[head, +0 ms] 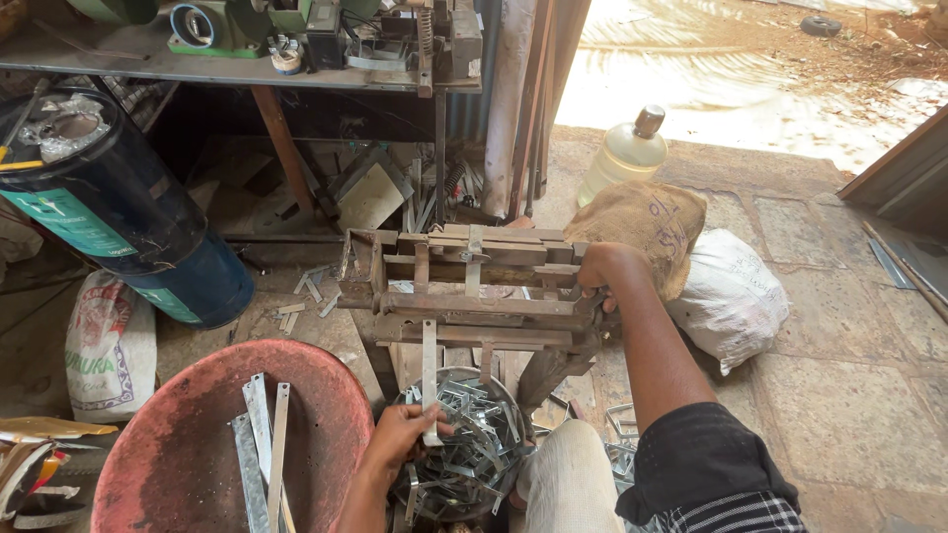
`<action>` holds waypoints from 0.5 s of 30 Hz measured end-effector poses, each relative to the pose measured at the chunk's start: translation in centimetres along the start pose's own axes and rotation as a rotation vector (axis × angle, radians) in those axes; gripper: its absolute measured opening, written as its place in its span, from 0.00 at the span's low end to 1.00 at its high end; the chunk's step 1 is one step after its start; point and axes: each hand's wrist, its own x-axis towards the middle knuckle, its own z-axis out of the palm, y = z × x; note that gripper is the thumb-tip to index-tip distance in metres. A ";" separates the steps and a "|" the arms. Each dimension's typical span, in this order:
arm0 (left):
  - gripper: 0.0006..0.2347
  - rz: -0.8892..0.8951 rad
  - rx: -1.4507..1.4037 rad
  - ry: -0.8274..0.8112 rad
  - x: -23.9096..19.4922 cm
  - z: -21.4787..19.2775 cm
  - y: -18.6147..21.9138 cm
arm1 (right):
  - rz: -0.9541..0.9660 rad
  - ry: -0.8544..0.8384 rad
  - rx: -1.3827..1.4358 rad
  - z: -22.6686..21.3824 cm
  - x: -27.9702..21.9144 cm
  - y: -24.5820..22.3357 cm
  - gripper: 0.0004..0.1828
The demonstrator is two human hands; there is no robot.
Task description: The person constructs small metal assemblies by manually inserting pre-drilled metal strips into a wooden jig and placing the finished components into a central collection bin.
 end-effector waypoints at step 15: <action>0.13 0.194 -0.046 0.086 3.0 0.4 -2.6 | 0.071 -0.019 -0.035 0.1 -0.3 -0.4 0.12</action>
